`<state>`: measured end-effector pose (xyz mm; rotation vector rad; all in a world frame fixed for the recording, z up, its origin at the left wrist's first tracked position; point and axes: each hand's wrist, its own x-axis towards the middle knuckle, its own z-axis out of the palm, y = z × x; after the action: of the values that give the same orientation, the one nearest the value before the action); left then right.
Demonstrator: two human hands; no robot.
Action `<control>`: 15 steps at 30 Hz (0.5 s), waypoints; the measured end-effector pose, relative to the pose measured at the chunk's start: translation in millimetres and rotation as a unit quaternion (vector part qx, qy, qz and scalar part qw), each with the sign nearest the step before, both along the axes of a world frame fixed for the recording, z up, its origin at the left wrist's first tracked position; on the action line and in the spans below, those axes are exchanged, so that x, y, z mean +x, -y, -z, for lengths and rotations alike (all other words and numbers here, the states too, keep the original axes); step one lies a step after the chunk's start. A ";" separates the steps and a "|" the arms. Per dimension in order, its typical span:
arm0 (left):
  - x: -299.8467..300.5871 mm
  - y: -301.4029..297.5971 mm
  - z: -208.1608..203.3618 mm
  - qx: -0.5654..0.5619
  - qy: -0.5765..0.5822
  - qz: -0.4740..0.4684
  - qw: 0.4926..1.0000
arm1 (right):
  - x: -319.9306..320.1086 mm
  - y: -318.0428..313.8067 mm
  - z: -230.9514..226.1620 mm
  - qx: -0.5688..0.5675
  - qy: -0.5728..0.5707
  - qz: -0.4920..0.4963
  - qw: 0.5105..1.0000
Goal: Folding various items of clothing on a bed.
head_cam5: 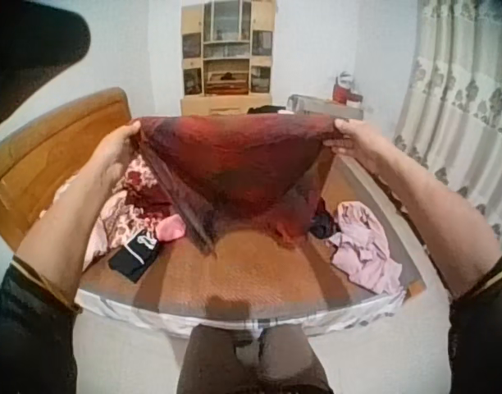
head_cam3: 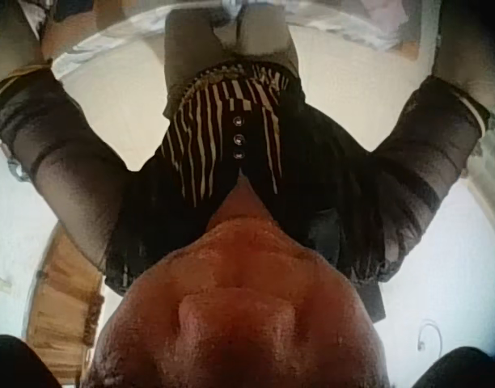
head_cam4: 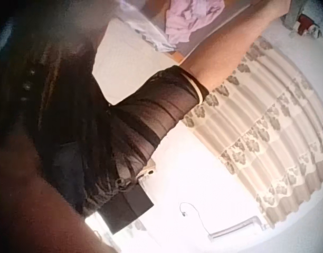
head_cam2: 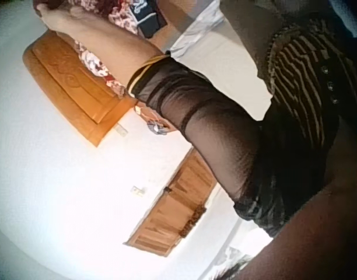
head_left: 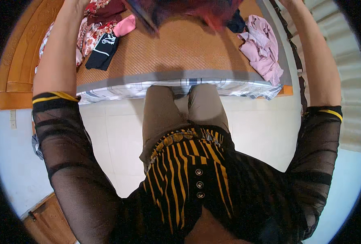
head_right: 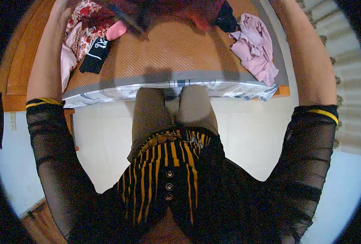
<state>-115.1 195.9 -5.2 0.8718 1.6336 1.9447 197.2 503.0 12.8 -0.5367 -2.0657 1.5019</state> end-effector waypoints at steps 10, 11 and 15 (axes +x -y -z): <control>74.2 80.0 149.3 -0.038 0.090 0.032 0.995 | 33.3 17.4 200.9 0.143 0.186 0.004 0.972; 49.1 109.2 202.6 -0.089 0.146 -0.015 0.985 | 30.6 34.8 221.6 0.108 0.186 -0.020 0.976; 101.4 122.8 294.0 -0.202 0.157 0.004 0.967 | 87.4 50.8 343.8 -0.071 0.125 -0.036 0.989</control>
<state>-13.6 73.1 -299.2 0.3867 1.7341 1.5602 284.6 452.2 -331.0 -0.7457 -2.1955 1.7097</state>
